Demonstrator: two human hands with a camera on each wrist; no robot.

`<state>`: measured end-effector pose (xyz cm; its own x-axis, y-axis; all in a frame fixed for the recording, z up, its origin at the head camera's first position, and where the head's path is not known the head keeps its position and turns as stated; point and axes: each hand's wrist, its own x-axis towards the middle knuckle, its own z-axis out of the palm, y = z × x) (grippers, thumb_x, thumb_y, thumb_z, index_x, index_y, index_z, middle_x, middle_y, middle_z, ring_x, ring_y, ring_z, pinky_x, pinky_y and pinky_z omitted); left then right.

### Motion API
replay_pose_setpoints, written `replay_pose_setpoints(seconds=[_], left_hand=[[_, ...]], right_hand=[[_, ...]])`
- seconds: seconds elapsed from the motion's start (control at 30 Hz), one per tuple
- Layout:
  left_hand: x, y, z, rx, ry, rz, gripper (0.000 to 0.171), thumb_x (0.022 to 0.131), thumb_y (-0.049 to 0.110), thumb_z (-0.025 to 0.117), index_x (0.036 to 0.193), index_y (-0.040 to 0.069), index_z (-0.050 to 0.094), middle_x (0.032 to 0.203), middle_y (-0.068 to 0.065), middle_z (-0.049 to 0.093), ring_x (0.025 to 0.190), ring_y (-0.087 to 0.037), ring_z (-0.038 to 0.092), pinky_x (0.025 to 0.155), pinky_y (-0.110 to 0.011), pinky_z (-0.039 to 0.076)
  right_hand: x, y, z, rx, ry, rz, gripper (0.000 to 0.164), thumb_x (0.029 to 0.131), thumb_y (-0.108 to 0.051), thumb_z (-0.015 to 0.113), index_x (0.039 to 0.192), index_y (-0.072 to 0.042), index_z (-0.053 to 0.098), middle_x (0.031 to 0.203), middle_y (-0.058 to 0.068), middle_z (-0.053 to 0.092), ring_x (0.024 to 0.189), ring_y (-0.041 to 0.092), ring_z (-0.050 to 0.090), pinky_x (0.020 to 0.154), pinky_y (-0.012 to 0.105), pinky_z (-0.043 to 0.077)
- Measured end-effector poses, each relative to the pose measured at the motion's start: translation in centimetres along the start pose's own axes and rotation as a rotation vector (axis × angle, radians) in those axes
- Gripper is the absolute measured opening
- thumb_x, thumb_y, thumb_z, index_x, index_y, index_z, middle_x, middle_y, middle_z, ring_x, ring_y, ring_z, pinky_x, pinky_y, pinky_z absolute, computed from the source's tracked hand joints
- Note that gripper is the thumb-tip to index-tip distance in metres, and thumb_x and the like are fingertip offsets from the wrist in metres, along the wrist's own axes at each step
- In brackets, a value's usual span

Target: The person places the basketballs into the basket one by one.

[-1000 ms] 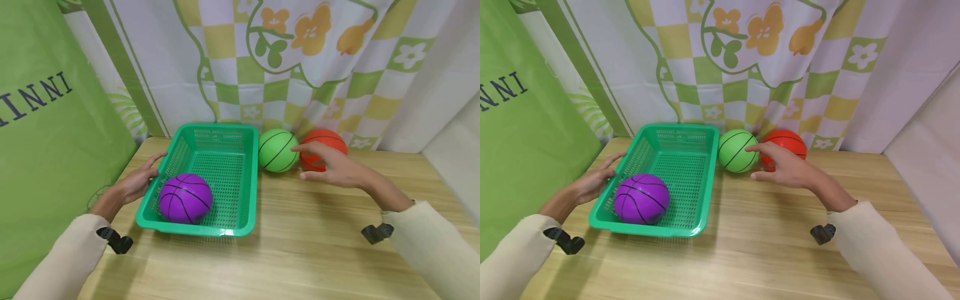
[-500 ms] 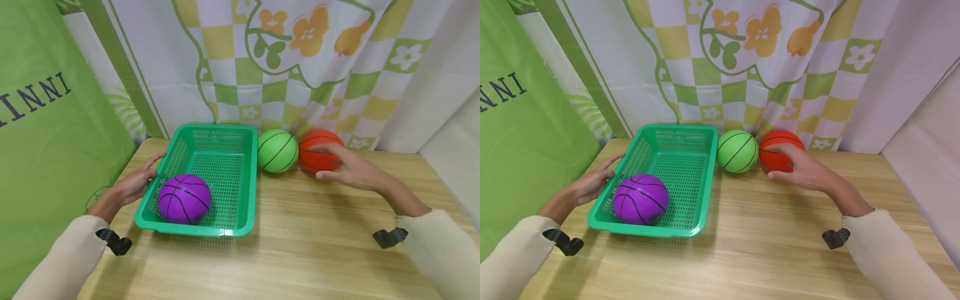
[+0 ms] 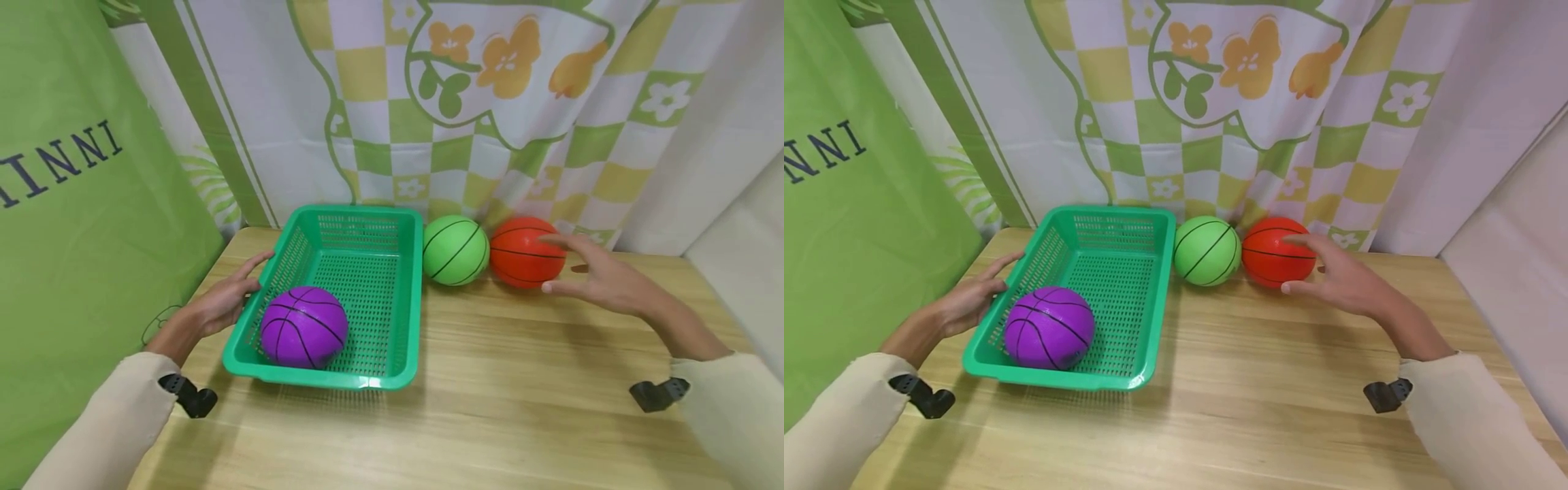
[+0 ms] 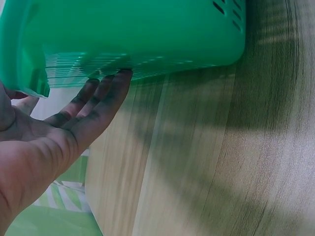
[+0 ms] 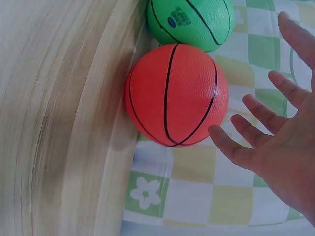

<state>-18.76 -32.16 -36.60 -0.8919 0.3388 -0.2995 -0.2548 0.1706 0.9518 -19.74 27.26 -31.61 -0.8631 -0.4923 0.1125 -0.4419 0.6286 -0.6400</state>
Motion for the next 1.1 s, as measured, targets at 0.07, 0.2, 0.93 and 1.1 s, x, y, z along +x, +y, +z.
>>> replay_pose_setpoints(seconds=[0.07,0.2,0.93,1.1], left_hand=[[0.0,0.0,0.0,0.002,0.0,-0.002,0.069,0.103,0.005,0.025,0.162,0.026,-0.004,0.143,-0.033,0.032,0.105,-0.021,0.061,0.085,-0.043,0.055],[0.1,0.1,0.1,0.012,0.002,-0.007,0.07,0.103,0.005,0.026,0.162,0.025,-0.004,0.142,-0.033,0.033,0.104,-0.022,0.061,0.084,-0.044,0.055],[0.2,0.2,0.0,0.012,0.008,-0.009,0.07,0.103,0.005,0.026,0.162,0.026,-0.004,0.143,-0.032,0.032,0.105,-0.023,0.06,0.085,-0.044,0.055],[-0.1,0.1,0.0,0.005,0.005,-0.014,0.07,0.103,0.005,0.027,0.162,0.027,-0.004,0.143,-0.033,0.033,0.105,-0.023,0.061,0.085,-0.045,0.055]], right_hand=[[-0.1,0.2,-0.2,-0.01,0.011,0.024,0.077,0.086,-0.017,0.078,0.149,0.003,0.039,0.155,0.027,0.029,0.139,0.048,0.026,0.094,0.068,0.039],[-0.2,0.8,-0.5,-0.016,0.024,0.061,0.086,0.083,-0.019,0.082,0.152,0.001,0.035,0.157,0.026,0.025,0.136,0.049,0.03,0.095,0.07,0.036],[-1.1,4.8,-2.6,0.031,0.017,0.139,0.095,0.087,-0.015,0.076,0.161,-0.012,0.016,0.158,0.026,0.02,0.133,0.055,0.028,0.091,0.073,0.037],[-1.5,5.6,-2.6,0.052,0.002,0.125,0.105,0.082,-0.012,0.079,0.162,-0.015,0.011,0.155,0.03,0.02,0.129,0.061,0.029,0.089,0.074,0.035]])
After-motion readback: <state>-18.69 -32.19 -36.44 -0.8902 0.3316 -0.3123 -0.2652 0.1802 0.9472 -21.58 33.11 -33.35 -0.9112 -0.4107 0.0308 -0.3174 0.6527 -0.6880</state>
